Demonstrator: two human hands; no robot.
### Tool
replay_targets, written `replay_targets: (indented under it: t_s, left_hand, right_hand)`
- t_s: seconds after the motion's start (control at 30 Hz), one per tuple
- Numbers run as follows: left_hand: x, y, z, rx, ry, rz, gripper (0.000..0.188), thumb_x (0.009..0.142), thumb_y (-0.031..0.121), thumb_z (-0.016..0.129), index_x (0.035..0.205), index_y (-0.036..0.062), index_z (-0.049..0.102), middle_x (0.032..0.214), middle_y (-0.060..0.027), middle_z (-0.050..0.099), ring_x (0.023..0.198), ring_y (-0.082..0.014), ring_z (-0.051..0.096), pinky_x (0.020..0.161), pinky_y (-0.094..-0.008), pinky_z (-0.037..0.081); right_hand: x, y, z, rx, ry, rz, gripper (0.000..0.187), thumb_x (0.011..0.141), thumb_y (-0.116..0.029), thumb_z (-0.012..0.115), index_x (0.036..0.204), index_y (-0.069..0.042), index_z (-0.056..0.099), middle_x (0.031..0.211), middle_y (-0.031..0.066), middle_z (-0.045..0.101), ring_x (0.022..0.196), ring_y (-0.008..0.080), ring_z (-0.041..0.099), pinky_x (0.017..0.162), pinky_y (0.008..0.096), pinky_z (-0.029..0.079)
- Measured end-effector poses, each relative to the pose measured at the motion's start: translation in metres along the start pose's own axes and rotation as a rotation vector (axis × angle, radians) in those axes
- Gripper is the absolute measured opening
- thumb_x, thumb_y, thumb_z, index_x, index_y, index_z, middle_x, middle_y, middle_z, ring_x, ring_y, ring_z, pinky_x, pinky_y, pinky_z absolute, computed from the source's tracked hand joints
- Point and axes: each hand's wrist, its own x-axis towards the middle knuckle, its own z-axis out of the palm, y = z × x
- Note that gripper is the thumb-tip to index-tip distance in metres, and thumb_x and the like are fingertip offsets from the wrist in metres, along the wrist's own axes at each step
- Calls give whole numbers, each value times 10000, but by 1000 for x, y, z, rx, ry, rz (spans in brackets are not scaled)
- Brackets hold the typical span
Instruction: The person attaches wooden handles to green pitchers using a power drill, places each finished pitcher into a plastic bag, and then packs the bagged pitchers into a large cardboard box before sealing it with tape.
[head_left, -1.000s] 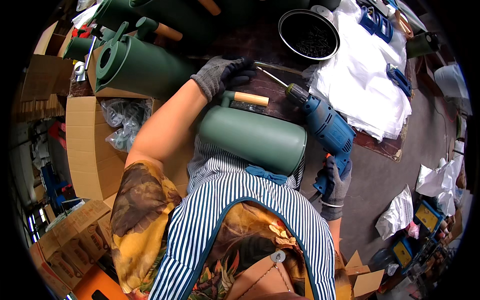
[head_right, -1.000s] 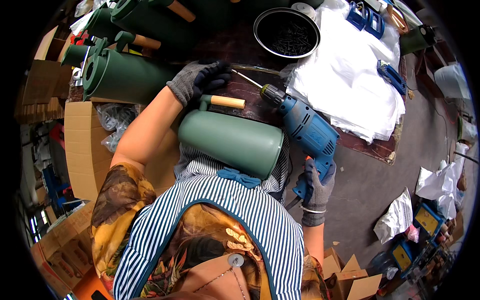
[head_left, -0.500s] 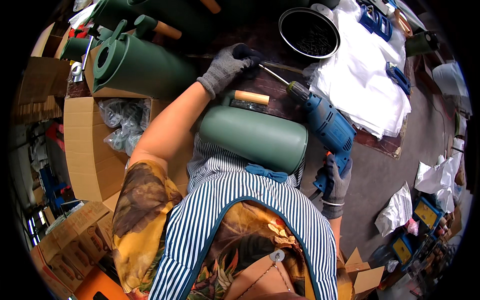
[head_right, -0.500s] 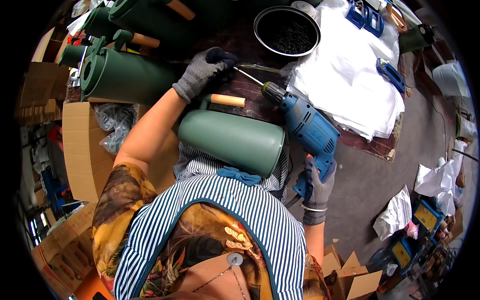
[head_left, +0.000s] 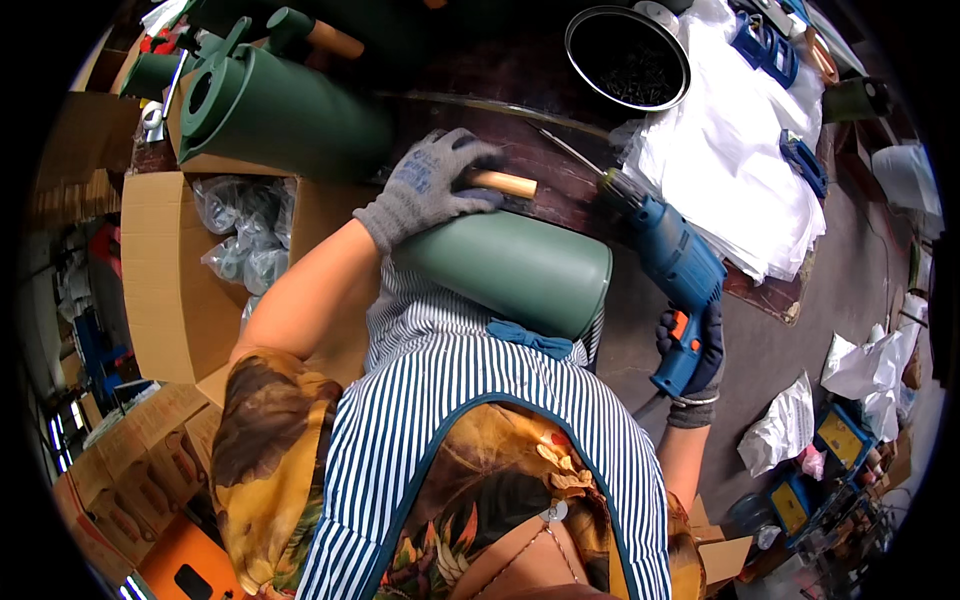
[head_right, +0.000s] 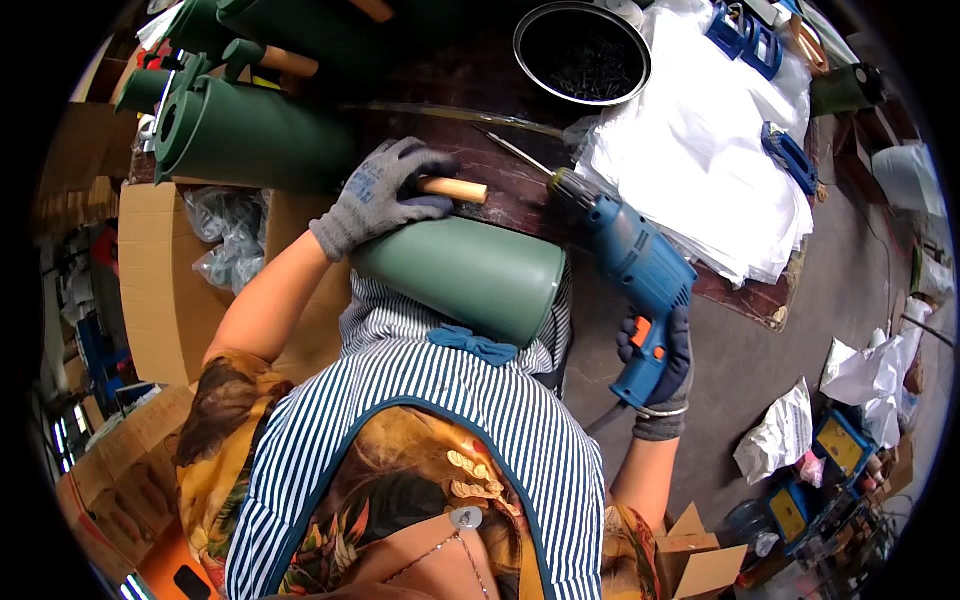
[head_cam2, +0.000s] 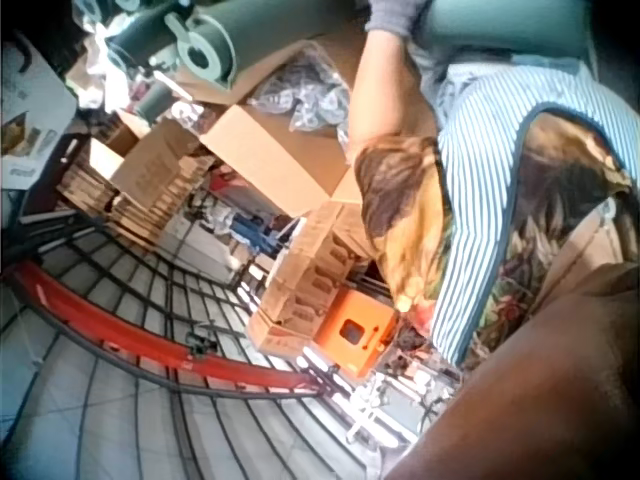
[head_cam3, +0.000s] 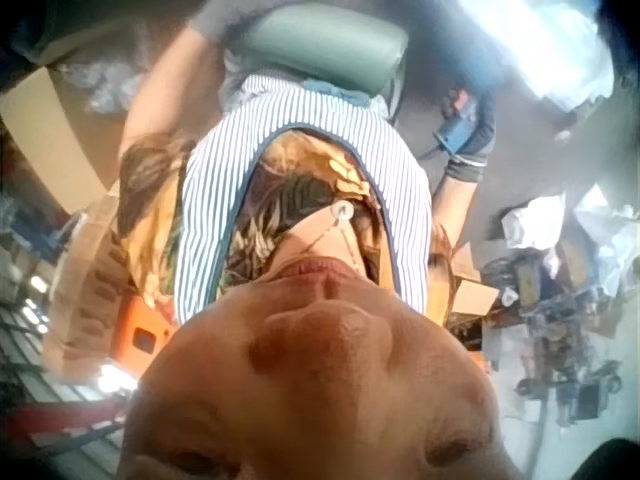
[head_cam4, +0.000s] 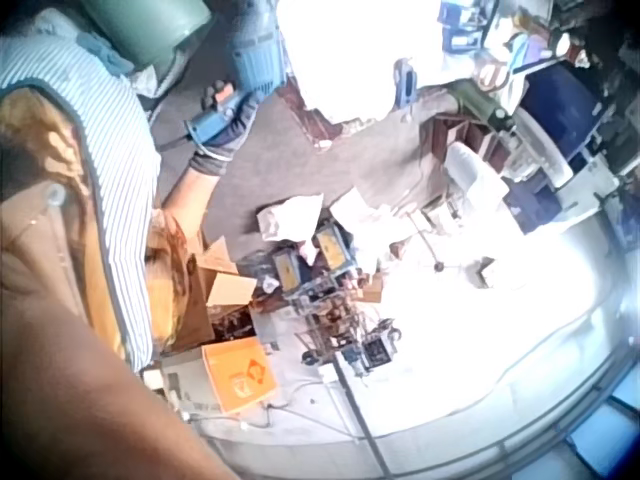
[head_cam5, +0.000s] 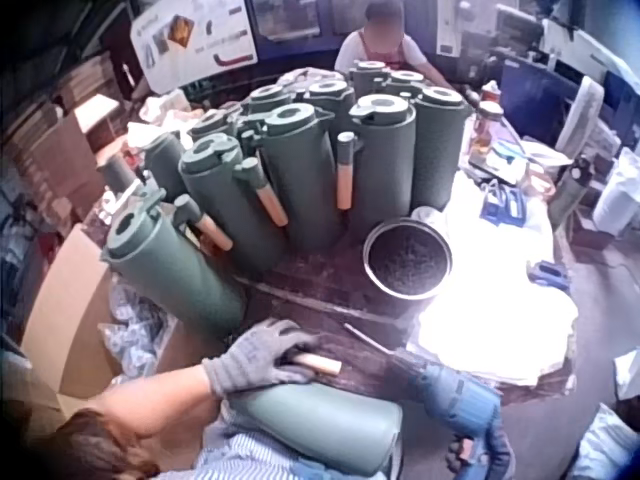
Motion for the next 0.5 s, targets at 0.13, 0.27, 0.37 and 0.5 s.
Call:
replay_targets:
  t_s: [0.13,0.27,0.37,0.5]
  left_hand:
    - [-6,-8,-19,-286,-135,-96,446,756,270,811,1165,122,712,1057,-113,620,991,-298,608,884,-413,504]
    - [-7,-3,-18,-428,-91,-109,449,780,111,772,1216,72,675,1208,-98,637,1145,-269,617,1006,-383,495]
    - [-2,-3,-19,-630,-205,-118,455,803,26,722,1251,41,644,1275,-104,644,1203,-240,608,1062,-377,473]
    - [0,-6,-19,-739,-251,-139,432,806,-14,689,1234,32,649,1235,-107,661,1180,-231,619,1058,-377,476]
  right_hand:
    - [-18,-34,-23,-159,159,-52,578,1011,-485,541,1293,19,529,1078,169,664,863,256,683,644,328,603]
    - [-20,-59,-33,-321,97,16,561,1015,-476,531,1250,32,556,1006,173,678,765,247,686,579,304,578]
    - [-21,-66,-16,-399,178,9,548,1009,-472,544,1225,31,569,939,179,681,683,243,675,551,304,566]
    - [-18,-75,2,-403,229,45,536,1007,-478,545,1204,20,576,934,174,681,703,247,676,567,305,559]
